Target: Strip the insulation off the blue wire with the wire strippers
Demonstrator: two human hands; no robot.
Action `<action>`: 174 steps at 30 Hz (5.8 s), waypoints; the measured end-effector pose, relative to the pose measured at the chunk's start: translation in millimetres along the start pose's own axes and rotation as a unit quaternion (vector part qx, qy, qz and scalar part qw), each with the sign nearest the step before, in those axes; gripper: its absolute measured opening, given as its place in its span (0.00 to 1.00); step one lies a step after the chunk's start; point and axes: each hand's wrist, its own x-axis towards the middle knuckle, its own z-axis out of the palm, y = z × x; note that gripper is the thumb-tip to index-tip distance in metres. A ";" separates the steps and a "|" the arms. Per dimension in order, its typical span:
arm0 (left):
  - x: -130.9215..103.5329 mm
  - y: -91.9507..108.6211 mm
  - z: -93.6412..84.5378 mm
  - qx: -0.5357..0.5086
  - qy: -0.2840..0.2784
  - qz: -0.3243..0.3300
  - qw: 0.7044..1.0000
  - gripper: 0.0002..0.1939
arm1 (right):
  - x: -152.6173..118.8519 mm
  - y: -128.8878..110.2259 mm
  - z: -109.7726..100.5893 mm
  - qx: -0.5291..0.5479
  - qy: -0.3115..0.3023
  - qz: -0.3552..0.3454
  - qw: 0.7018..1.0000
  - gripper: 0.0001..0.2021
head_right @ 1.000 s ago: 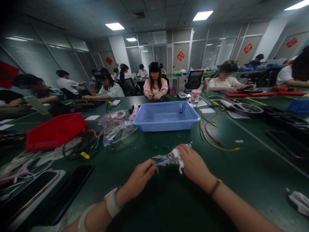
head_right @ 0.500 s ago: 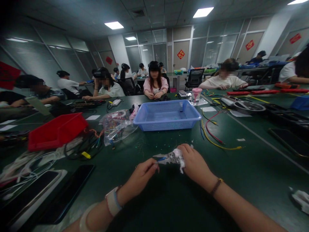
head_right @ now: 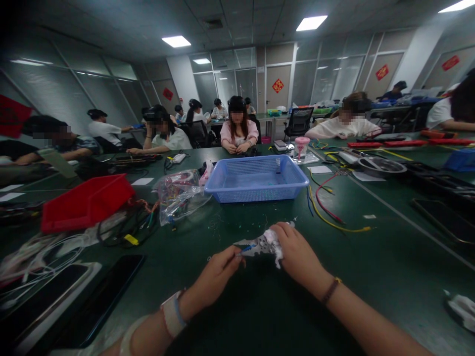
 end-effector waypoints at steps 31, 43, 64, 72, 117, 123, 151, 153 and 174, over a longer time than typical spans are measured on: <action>-3.6 -0.6 0.0 0.013 0.020 0.031 0.999 0.15 | 5.6 -4.5 -5.1 -0.198 0.087 -0.103 0.971 0.14; -3.6 -0.5 4.3 -0.005 0.010 0.043 0.999 0.12 | 6.2 -2.3 -7.8 -0.197 0.071 -0.062 0.976 0.17; -3.0 -1.0 1.5 0.054 0.049 0.118 0.990 0.13 | 4.5 7.9 -27.2 -0.030 0.028 -0.057 0.998 0.31; -2.5 -4.3 2.5 0.126 0.121 0.098 0.980 0.12 | 10.3 34.3 -48.9 0.005 0.187 -0.011 0.982 0.27; -1.4 -11.6 1.3 0.114 0.124 0.130 0.977 0.11 | 1.2 -16.9 -11.4 0.067 -0.003 -0.119 0.991 0.40; 0.2 -15.2 2.0 0.098 0.123 0.155 0.975 0.13 | 1.9 -19.6 -14.5 0.057 -0.025 -0.132 0.989 0.44; -1.5 -12.3 -0.2 0.034 0.113 0.123 0.985 0.11 | 0.1 -19.7 -8.3 -0.138 0.074 -0.136 0.978 0.19; -1.6 -12.0 0.2 0.041 0.112 0.123 0.985 0.12 | 1.0 -20.7 -9.0 -0.133 0.075 -0.130 0.980 0.17; -2.9 -8.1 5.8 0.079 0.076 0.090 0.990 0.14 | 0.2 -5.3 -7.4 -0.030 0.018 -0.058 0.998 0.31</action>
